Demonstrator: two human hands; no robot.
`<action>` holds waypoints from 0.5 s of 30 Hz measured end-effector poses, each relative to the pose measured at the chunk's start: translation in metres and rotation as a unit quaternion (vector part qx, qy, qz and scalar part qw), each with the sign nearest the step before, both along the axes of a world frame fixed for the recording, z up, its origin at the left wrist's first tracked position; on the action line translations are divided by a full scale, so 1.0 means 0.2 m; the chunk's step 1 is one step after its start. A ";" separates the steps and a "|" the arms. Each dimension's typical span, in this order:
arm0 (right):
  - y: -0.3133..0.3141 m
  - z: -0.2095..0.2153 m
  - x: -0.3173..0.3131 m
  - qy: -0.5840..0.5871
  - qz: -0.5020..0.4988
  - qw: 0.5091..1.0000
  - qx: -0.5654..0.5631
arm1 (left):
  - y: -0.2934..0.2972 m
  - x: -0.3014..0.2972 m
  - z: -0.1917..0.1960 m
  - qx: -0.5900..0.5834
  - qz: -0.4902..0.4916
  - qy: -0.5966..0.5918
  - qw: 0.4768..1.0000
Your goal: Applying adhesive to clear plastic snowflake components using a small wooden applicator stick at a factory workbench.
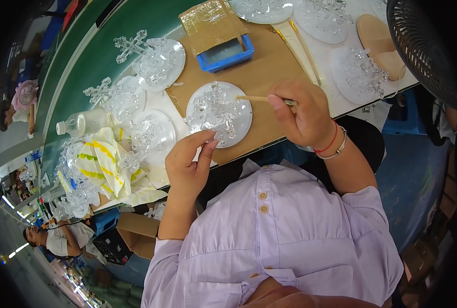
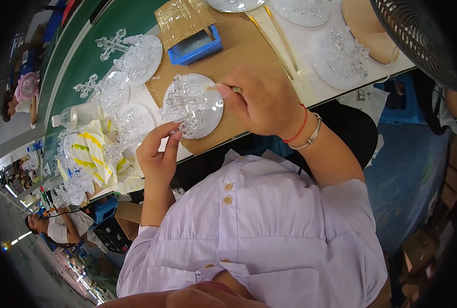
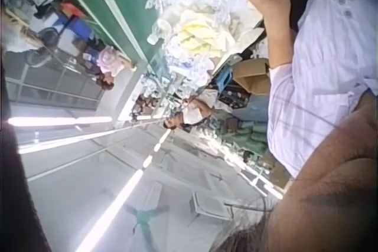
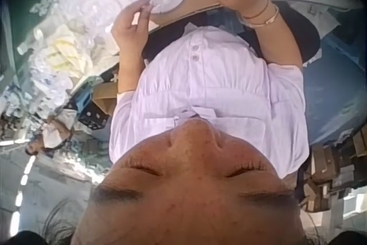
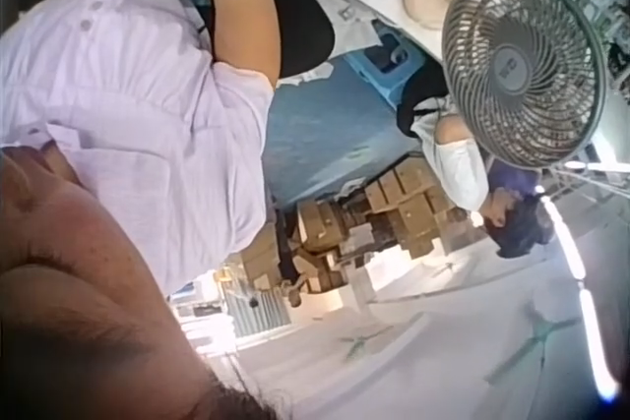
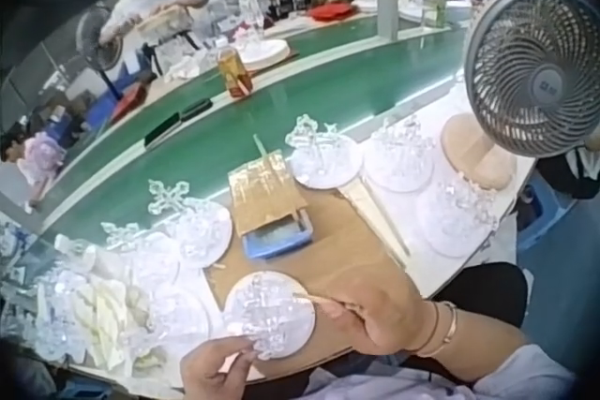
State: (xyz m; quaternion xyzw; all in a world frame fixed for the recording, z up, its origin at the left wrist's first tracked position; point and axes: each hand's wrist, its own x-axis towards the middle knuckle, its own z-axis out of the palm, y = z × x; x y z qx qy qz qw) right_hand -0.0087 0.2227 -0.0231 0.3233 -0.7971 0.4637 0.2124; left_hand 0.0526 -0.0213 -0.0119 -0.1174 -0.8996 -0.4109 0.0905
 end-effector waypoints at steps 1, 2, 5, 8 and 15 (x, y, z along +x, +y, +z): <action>0.01 0.01 0.01 0.000 0.002 1.000 0.000 | 0.00 0.00 0.00 0.003 0.000 -0.002 1.000; 0.02 0.03 0.03 -0.013 0.010 1.000 0.000 | 0.00 0.00 0.00 0.003 0.002 -0.002 1.000; 0.02 0.03 0.03 -0.024 0.011 1.000 -0.012 | 0.00 0.00 0.00 0.004 0.002 -0.002 1.000; 0.00 0.02 0.00 -0.015 -0.005 0.999 -0.029 | 0.00 0.00 0.00 0.007 0.002 -0.004 1.000; -0.02 0.00 -0.05 0.014 -0.004 1.000 0.004 | 0.00 0.00 0.00 0.004 0.002 -0.006 1.000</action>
